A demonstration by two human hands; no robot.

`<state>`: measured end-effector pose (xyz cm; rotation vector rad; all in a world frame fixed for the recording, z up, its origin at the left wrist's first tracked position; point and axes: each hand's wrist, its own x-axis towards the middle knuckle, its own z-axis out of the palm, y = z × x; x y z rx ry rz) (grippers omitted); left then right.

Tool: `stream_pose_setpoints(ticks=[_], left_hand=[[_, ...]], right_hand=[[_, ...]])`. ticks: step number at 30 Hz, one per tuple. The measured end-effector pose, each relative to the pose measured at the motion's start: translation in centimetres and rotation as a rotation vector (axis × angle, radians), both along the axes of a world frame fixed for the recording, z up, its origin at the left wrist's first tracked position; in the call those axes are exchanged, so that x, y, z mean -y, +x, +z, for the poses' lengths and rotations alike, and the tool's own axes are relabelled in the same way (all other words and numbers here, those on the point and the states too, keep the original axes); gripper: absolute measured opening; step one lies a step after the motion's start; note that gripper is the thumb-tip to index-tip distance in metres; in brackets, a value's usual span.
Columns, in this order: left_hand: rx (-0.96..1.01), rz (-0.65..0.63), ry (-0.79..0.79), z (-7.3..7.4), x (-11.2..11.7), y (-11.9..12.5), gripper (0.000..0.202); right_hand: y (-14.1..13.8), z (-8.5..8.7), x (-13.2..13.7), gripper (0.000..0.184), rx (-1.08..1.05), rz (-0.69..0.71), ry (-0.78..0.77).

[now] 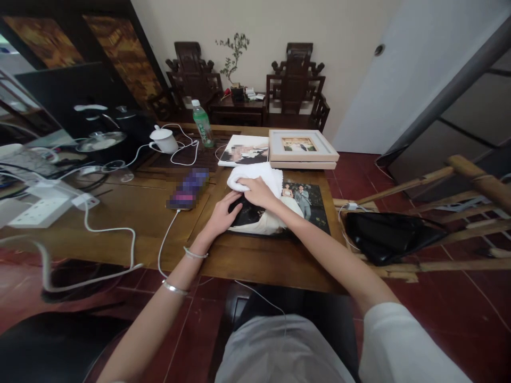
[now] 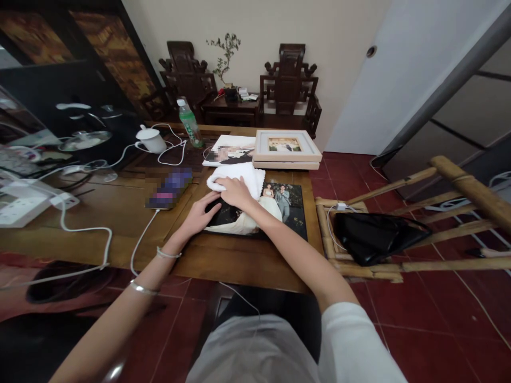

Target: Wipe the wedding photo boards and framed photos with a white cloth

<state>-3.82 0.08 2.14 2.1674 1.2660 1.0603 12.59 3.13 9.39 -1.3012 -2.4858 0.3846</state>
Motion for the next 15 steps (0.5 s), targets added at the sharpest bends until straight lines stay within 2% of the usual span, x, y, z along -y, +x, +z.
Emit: stream_pose_setpoints(ticks=[4,6,11,13,15], left_hand=[[0.007,-0.011,-0.006,0.2,0.1,0.1,0.045],[0.015,-0.02,-0.012,0.3,0.2,0.2,0.044],[0.042,-0.022,-0.013,0.4,0.2,0.2,0.045],[0.042,-0.021,-0.012,0.4,0.2,0.2,0.045],[0.045,-0.018,-0.012,0.4,0.2,0.2,0.045]], right_hand=[[4.0,-1.1,0.7,0.06,-0.084,-0.05,-0.004],[7.3,-1.7,1.0,0.061,-0.099,-0.08,-0.014],[15.7,-2.7,1.9,0.057,-0.071,-0.258,0.041],[17.9,-3.0,2.9,0.056,-0.044,-0.281,0.072],[18.9,-3.2,4.6,0.056,-0.016,-0.254,0.098]])
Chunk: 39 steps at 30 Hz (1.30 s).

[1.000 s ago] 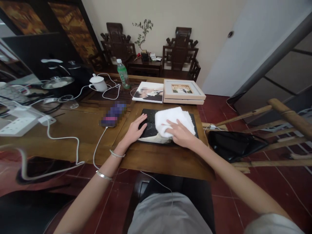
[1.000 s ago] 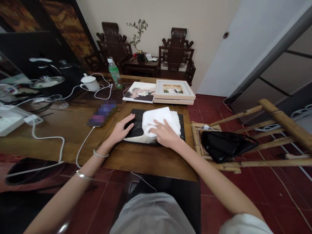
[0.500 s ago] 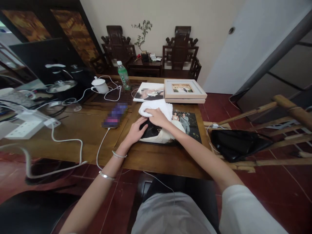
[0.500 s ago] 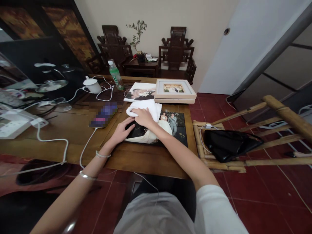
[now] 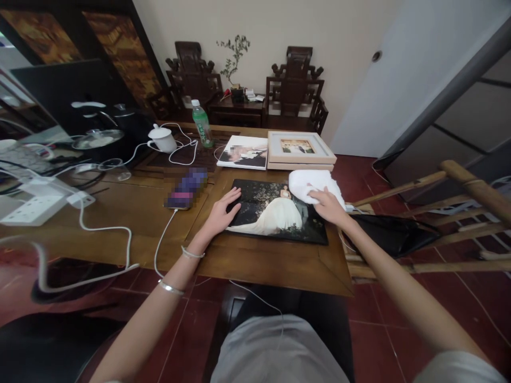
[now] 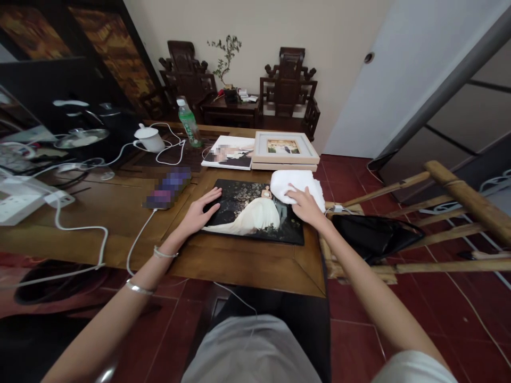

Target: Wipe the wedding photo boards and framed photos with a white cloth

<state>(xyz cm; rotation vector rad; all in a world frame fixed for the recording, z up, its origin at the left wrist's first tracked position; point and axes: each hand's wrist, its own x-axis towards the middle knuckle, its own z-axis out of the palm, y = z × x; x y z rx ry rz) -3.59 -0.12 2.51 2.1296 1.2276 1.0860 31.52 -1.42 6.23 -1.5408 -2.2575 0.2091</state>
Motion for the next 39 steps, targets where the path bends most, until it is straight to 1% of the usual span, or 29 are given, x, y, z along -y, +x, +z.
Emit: stream_pose_setpoints(ticks=[3,8,10,11,13,15,17,21,25,27,29,32,34,36,39], left_hand=[[0.001,0.001,0.0,0.0,0.0,0.0,0.045],[-0.021,0.001,0.018,-0.2,0.0,-0.1,0.045],[-0.035,0.0,0.024,-0.3,-0.1,-0.1,0.046],[-0.041,0.002,0.025,-0.3,-0.1,-0.1,0.047],[-0.047,0.005,0.026,-0.3,-0.1,-0.2,0.047],[-0.051,0.007,0.024,-0.2,-0.1,-0.2,0.046],[-0.051,0.005,0.02,-0.2,0.0,-0.2,0.046],[-0.045,0.002,0.013,0.0,0.0,-0.2,0.047],[-0.044,-0.006,0.013,0.0,0.0,-0.3,0.047],[-0.043,-0.008,0.014,0.0,0.0,-0.3,0.048],[-0.044,-0.01,0.018,0.0,0.1,-0.3,0.047],[-0.044,-0.004,0.022,0.0,0.1,-0.2,0.047],[-0.039,0.003,0.02,0.0,0.1,-0.1,0.046],[-0.033,0.007,0.018,0.0,0.1,0.0,0.045],[-0.03,0.006,0.025,-0.1,0.1,0.0,0.045]], right_hand=[[-0.3,0.0,3.9,0.054,0.063,0.078,0.008],[-2.5,0.8,12.0,0.051,0.134,0.229,-0.053],[-2.9,1.4,14.0,0.05,0.143,0.28,-0.099],[-2.9,1.6,14.4,0.05,0.143,0.299,-0.123],[-2.7,2.1,14.3,0.05,0.131,0.315,-0.157],[-2.3,2.3,12.9,0.051,0.106,0.301,-0.167],[-2.0,2.4,10.7,0.054,0.073,0.28,-0.156],[-1.8,2.4,5.4,0.058,0.024,0.254,-0.142],[-1.8,2.5,0.5,0.055,0.05,0.162,-0.13],[-1.6,2.5,-1.3,0.053,0.072,0.102,-0.099],[-1.5,2.3,-2.4,0.053,0.092,0.061,-0.056],[-1.4,2.1,-2.6,0.054,0.142,0.095,-0.019],[-1.5,1.9,-1.6,0.056,0.172,0.145,-0.014],[-1.7,1.7,0.3,0.056,0.19,0.173,-0.013],[-2.1,1.3,4.5,0.053,0.201,0.198,-0.014]])
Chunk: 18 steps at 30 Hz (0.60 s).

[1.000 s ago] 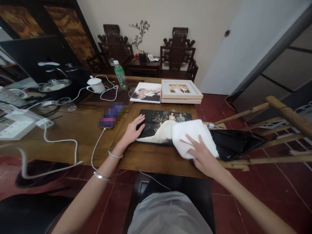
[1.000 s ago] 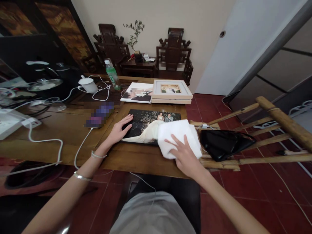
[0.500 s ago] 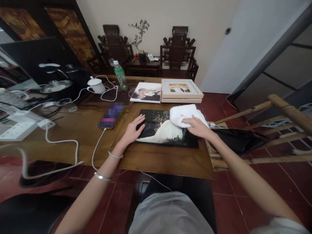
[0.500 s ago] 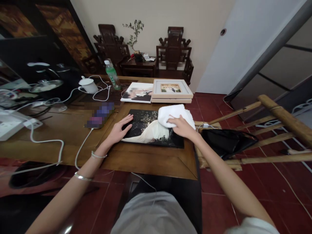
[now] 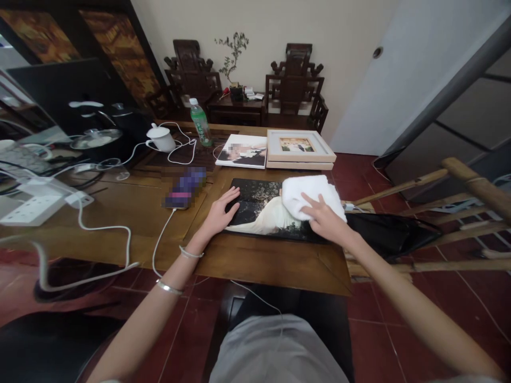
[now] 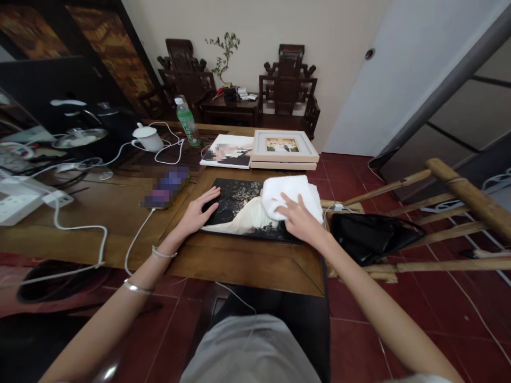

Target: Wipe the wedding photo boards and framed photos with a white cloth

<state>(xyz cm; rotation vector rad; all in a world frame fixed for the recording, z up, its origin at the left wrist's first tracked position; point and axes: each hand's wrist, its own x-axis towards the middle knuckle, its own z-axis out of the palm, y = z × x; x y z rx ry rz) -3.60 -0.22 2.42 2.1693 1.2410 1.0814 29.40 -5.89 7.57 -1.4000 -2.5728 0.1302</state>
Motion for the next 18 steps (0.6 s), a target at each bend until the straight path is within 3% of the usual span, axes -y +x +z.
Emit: stream_pose_setpoints(ticks=[5,9,13,18], left_hand=[[-0.019,-0.001,0.013,-0.1,0.0,-0.1,0.048],[-0.043,-0.003,0.008,-0.1,0.0,-0.2,0.049],[-0.051,-0.008,-0.001,-0.1,-0.1,-0.3,0.048],[-0.054,-0.009,0.007,0.0,-0.1,-0.4,0.048]], right_hand=[[-1.5,0.1,7.9,0.052,0.027,0.114,-0.052],[-2.6,0.6,10.7,0.052,0.024,0.181,-0.084],[-2.2,0.7,8.4,0.052,-0.005,0.165,-0.089],[-0.5,0.5,1.2,0.052,-0.054,0.001,-0.043]])
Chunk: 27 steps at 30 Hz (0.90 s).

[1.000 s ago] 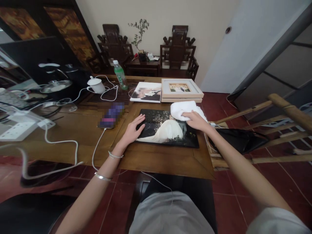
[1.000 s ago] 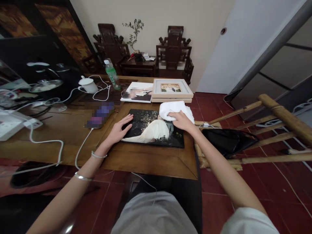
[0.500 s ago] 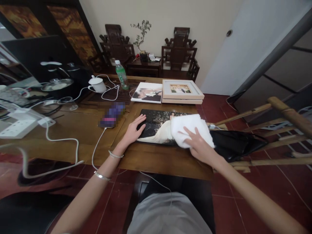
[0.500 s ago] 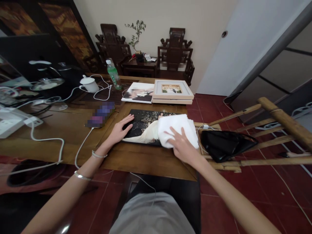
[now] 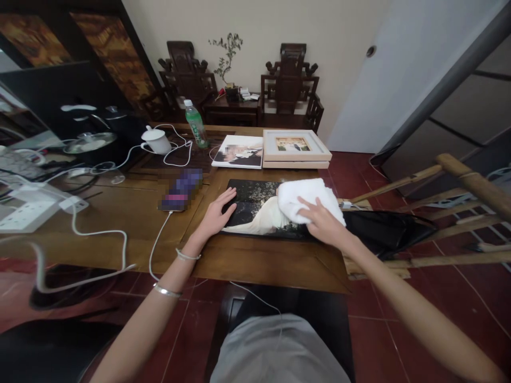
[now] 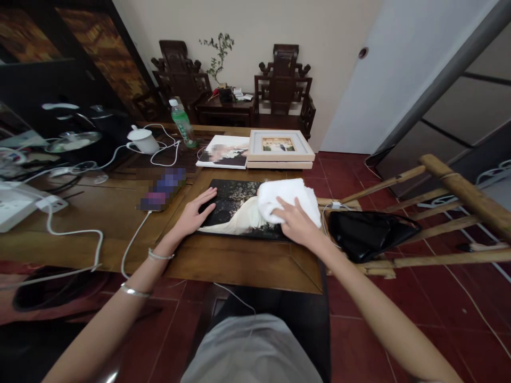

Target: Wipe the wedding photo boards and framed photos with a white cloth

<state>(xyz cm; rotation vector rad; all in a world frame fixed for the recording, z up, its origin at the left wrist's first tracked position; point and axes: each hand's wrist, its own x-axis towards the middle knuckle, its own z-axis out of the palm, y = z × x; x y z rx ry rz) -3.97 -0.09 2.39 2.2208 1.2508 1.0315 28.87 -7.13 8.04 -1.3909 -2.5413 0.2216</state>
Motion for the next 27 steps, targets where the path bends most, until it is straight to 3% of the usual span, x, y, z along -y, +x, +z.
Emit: stream_pose_setpoints(ticks=[5,10,15,23,27], left_hand=[[0.03,0.033,0.018,0.4,0.3,0.1,0.047],[0.046,0.077,0.051,0.6,0.7,0.5,0.044],[0.039,0.085,0.084,0.5,0.9,0.6,0.04],[0.011,0.092,0.105,0.5,0.9,0.7,0.039],[0.006,0.082,0.094,0.5,0.8,0.6,0.041]], right_hand=[[1.5,-0.1,-6.0,0.049,-0.037,-0.07,0.051],[1.6,-0.9,-7.2,0.052,-0.008,-0.1,0.09],[1.0,-1.6,-3.9,0.054,0.047,-0.111,0.103],[-0.2,-1.0,6.4,0.051,0.028,0.083,0.036],[-0.3,-0.2,7.6,0.051,0.027,0.137,-0.013]])
